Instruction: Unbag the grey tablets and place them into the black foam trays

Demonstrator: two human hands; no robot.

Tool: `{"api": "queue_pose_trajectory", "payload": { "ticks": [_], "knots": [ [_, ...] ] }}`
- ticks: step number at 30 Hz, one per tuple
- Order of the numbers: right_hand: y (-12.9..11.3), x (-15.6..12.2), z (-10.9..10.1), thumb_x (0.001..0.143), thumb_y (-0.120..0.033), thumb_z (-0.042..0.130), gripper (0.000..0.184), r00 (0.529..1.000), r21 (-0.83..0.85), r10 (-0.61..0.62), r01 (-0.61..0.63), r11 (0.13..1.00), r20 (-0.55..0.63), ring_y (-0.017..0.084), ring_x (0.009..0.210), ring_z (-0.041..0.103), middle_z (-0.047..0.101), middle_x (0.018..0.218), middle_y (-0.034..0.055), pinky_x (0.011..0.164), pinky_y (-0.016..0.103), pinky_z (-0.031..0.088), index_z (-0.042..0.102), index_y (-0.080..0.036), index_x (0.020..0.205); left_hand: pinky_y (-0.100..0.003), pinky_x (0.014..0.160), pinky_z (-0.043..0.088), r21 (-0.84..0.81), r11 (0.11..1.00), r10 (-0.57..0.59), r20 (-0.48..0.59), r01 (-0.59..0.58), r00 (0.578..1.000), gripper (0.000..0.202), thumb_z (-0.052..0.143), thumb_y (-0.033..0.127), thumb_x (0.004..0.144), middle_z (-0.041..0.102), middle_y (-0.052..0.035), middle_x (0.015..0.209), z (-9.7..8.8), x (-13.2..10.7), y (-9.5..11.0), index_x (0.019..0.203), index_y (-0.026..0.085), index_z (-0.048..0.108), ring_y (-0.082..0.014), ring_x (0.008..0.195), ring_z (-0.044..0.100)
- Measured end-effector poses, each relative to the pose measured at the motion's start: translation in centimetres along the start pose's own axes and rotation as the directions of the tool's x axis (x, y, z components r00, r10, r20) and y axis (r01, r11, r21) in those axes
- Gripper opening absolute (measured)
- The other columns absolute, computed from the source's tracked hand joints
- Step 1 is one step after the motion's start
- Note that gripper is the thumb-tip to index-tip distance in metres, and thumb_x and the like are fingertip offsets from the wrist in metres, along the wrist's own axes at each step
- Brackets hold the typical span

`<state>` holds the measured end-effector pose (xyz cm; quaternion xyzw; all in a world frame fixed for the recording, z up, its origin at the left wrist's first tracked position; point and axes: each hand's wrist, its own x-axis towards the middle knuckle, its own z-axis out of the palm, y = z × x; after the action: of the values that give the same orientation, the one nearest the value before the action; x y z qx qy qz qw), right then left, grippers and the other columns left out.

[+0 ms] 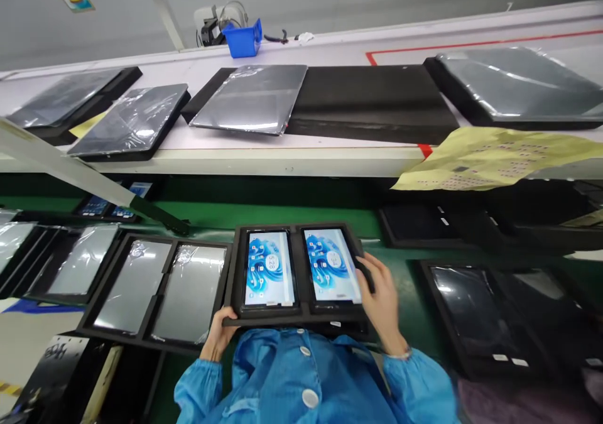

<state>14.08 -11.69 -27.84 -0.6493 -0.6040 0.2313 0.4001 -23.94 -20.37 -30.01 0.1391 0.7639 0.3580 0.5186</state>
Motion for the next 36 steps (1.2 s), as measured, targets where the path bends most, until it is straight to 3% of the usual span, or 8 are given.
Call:
{"api": "queue_pose_trajectory", "payload": {
  "ticks": [5, 8, 12, 18, 21, 26, 30, 36],
  "knots": [
    [1.6, -0.9, 9.3, 0.091, -0.075, 0.059, 0.092, 0.956, -0.212, 0.086, -0.026, 0.977, 0.28, 0.058, 0.157, 0.016, 0.031, 0.168, 0.0307, 0.116, 0.087, 0.017, 0.044, -0.014, 0.158, -0.045, 0.085, 0.061, 0.342, 0.938, 0.049, 0.016, -0.051, 0.999, 0.038, 0.064, 0.02, 0.067, 0.078, -0.0083, 0.089, -1.7, 0.6, -1.4, 0.104, 0.019, 0.071, -0.0326, 0.093, 0.076],
    [1.8, -1.3, 12.2, 0.087, -0.07, 0.068, 0.105, 0.94, -0.314, 0.138, -0.034, 0.949, 0.312, 0.062, 0.157, -0.003, 0.014, 0.171, 0.0366, 0.111, 0.092, 0.003, 0.03, -0.008, 0.163, -0.056, 0.114, 0.046, 0.481, 0.854, 0.229, -0.005, -0.199, 0.973, 0.062, 0.067, 0.021, 0.076, 0.064, -0.0231, 0.143, 0.2, -0.2, -0.8, 0.137, 0.015, 0.063, -0.0422, 0.144, 0.053],
    [1.1, -1.2, 12.7, 0.082, -0.048, 0.078, 0.109, 0.932, -0.358, 0.174, -0.052, 0.932, 0.318, 0.06, 0.157, -0.005, 0.009, 0.173, 0.0331, 0.111, 0.092, 0.006, 0.02, -0.014, 0.167, -0.071, 0.127, 0.02, 0.713, 0.448, 0.589, 0.217, -0.539, 0.778, 0.074, 0.059, 0.035, 0.096, 0.02, -0.0202, 0.177, 7.3, -1.3, 0.3, 0.164, 0.017, 0.037, -0.0448, 0.165, 0.01],
    [1.0, 0.5, 7.3, 0.072, -0.032, 0.076, 0.116, 0.926, -0.214, 0.207, -0.143, 0.966, 0.315, 0.05, 0.152, 0.038, 0.038, 0.168, 0.0221, 0.116, 0.067, 0.041, 0.014, -0.021, 0.171, -0.088, 0.116, 0.014, 0.911, 0.083, 0.544, 0.299, -0.404, 0.784, 0.087, 0.067, 0.048, 0.095, 0.017, -0.0265, 0.176, 15.4, 1.3, 1.6, 0.168, 0.018, 0.03, -0.0588, 0.161, 0.006],
    [2.9, 2.1, 2.1, 0.083, -0.034, 0.062, 0.099, 0.922, -0.131, 0.283, -0.256, 0.958, 0.264, 0.034, 0.124, 0.068, 0.064, 0.147, 0.0149, 0.099, 0.045, 0.057, 0.017, -0.021, 0.17, -0.083, 0.116, 0.027, 0.924, 0.086, 0.541, 0.271, -0.373, 0.796, 0.091, 0.067, 0.037, 0.096, 0.01, -0.0289, 0.176, 14.8, 2.4, 2.1, 0.17, 0.016, 0.02, -0.0573, 0.16, 0.013],
    [5.9, 5.0, -3.1, 0.085, -0.032, 0.073, 0.047, 0.88, -0.09, 0.413, -0.403, 0.911, 0.233, 0.028, 0.101, 0.072, 0.077, 0.111, 0.0103, 0.098, 0.047, 0.055, 0.068, -0.017, 0.13, -0.093, 0.107, 0.023, 0.925, 0.125, 0.526, 0.244, -0.358, 0.815, 0.105, 0.071, 0.059, 0.09, 0.004, -0.0292, 0.177, 15.8, 2.5, 2.3, 0.17, 0.018, 0.017, -0.0666, 0.157, 0.004],
    [6.4, 6.2, -4.4, 0.092, -0.037, 0.078, 0.023, 0.833, 0.002, 0.485, -0.504, 0.864, 0.266, 0.018, 0.083, 0.068, 0.07, 0.088, 0.0011, 0.087, 0.041, 0.058, 0.069, -0.016, 0.094, -0.096, 0.106, 0.013, 0.907, 0.2, 0.505, 0.228, -0.37, 0.833, 0.099, 0.075, 0.048, 0.09, 0.002, -0.0282, 0.177, 17.4, 1.5, 2.9, 0.169, 0.021, 0.023, -0.0681, 0.155, -0.005],
    [3.9, 3.0, -8.2, 0.058, -0.042, 0.092, 0.047, 0.782, 0.356, 0.556, -0.623, 0.696, 0.282, 0.027, 0.072, 0.072, 0.077, 0.083, 0.0044, 0.067, 0.039, 0.059, 0.072, -0.019, 0.093, -0.067, 0.118, 0.042, 0.812, 0.286, 0.485, 0.336, -0.509, 0.807, 0.087, 0.061, 0.036, 0.097, 0.03, -0.0229, 0.173, 10.1, -1.0, 6.9, 0.171, 0.021, 0.017, -0.0492, 0.157, 0.033]
  ]
}}
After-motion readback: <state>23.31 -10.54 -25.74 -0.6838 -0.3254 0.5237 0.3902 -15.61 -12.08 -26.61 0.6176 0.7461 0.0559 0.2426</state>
